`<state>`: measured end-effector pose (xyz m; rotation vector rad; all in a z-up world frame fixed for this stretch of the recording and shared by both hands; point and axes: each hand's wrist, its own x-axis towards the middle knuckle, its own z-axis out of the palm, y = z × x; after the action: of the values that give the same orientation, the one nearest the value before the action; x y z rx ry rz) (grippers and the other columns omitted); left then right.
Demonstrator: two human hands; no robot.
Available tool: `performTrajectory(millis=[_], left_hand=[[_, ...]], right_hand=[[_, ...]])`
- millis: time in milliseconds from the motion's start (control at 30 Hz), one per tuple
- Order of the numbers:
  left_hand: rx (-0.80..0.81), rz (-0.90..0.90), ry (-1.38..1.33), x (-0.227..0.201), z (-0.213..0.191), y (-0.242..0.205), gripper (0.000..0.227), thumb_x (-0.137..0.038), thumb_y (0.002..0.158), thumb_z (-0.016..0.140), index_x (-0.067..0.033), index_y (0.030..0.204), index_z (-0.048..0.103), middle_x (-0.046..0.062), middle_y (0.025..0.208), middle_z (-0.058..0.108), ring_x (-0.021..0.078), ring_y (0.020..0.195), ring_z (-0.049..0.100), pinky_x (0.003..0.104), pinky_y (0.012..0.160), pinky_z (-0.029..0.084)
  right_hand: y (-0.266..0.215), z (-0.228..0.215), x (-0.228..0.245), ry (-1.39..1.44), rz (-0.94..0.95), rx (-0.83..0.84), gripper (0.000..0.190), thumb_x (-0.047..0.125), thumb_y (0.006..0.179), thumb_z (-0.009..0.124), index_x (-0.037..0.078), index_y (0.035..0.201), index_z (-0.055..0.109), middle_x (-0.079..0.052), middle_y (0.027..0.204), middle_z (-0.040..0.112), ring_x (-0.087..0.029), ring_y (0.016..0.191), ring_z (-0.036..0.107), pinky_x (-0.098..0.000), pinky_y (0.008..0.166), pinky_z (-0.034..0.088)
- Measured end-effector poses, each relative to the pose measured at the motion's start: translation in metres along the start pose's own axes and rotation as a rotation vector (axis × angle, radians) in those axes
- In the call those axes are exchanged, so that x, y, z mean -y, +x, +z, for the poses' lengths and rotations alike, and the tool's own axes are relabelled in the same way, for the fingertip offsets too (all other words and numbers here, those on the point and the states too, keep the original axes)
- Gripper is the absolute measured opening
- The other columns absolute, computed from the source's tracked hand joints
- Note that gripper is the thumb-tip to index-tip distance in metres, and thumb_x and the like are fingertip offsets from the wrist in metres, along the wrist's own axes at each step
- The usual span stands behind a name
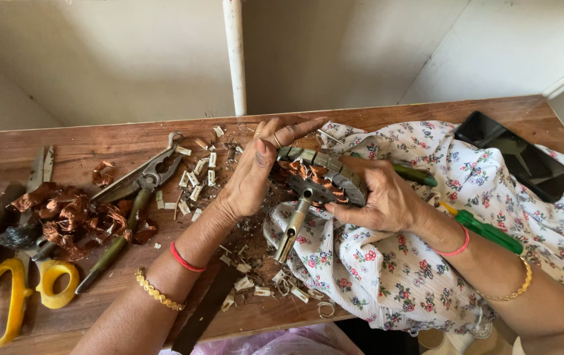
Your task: The person uses pliers to cut and remove copper wire from a motor stator. They systematically work around the stator, cutting the wire loops and pulling them out, leaving the stator core exposed.
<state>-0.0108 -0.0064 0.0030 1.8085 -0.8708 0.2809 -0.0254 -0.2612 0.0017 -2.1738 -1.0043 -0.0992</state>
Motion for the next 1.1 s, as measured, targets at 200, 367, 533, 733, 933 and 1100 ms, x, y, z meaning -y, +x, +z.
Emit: performTrajectory(millis=[200, 367, 533, 733, 933, 1100], left_hand=[[0.05, -0.007, -0.004, -0.007, -0.003, 0.001, 0.11, -0.087, 0.095, -0.003, -0.0122, 0.154, 0.051, 0.023, 0.15, 0.052, 0.0386, 0.148, 0.045, 0.053, 0.128, 0.029], [0.035, 0.01, 0.196, -0.004, -0.002, 0.001, 0.107, -0.087, 0.094, 0.001, -0.0138, 0.152, 0.055, 0.025, 0.15, 0.051, 0.0418, 0.145, 0.044, 0.055, 0.124, 0.03], [0.195, -0.107, -0.109, 0.012, -0.005, -0.002, 0.105, -0.085, 0.094, 0.007, -0.0114, 0.137, 0.068, 0.024, 0.142, 0.062, 0.039, 0.136, 0.057, 0.051, 0.118, 0.04], [0.304, -0.272, -0.167, 0.007, -0.011, 0.0, 0.103, -0.08, 0.094, 0.007, -0.0075, 0.139, 0.063, 0.02, 0.138, 0.068, 0.0322, 0.136, 0.058, 0.044, 0.12, 0.037], [-0.052, -0.218, -0.282, 0.011, 0.004, 0.005, 0.109, -0.087, 0.09, 0.012, -0.0056, 0.154, 0.045, 0.022, 0.148, 0.057, 0.0375, 0.138, 0.057, 0.051, 0.119, 0.04], [-0.24, -0.322, -0.122, -0.006, 0.004, 0.009, 0.09, -0.069, 0.091, 0.053, 0.0002, 0.148, 0.045, 0.023, 0.135, 0.062, 0.0349, 0.13, 0.062, 0.049, 0.108, 0.052]], right_hand=[[-0.002, 0.001, 0.0, -0.012, 0.035, 0.01, 0.038, 0.024, 0.078, 0.08, -0.002, 0.103, 0.066, -0.008, 0.078, 0.068, -0.017, 0.063, 0.066, -0.0331, 0.06, 0.053], [-0.004, 0.006, 0.004, -0.034, -0.085, -0.023, 0.046, 0.025, 0.081, 0.079, -0.004, 0.113, 0.063, -0.011, 0.091, 0.07, -0.021, 0.074, 0.07, -0.0351, 0.068, 0.056], [-0.004, 0.002, 0.002, -0.123, -0.043, 0.052, 0.042, 0.028, 0.078, 0.083, -0.002, 0.099, 0.064, -0.015, 0.088, 0.068, -0.025, 0.077, 0.069, -0.0388, 0.069, 0.056], [0.002, -0.004, 0.009, -0.019, -0.307, -0.008, 0.045, 0.022, 0.08, 0.071, -0.01, 0.109, 0.059, -0.024, 0.105, 0.065, -0.033, 0.09, 0.067, -0.0425, 0.075, 0.055], [-0.005, 0.01, 0.0, -0.021, 0.136, -0.014, 0.037, 0.031, 0.081, 0.077, -0.001, 0.099, 0.068, -0.012, 0.077, 0.068, -0.024, 0.066, 0.066, -0.0387, 0.063, 0.054], [-0.01, 0.016, -0.001, 0.01, 0.049, -0.163, 0.028, 0.03, 0.091, 0.073, 0.002, 0.097, 0.068, -0.006, 0.081, 0.072, -0.019, 0.067, 0.07, -0.0355, 0.067, 0.057]])
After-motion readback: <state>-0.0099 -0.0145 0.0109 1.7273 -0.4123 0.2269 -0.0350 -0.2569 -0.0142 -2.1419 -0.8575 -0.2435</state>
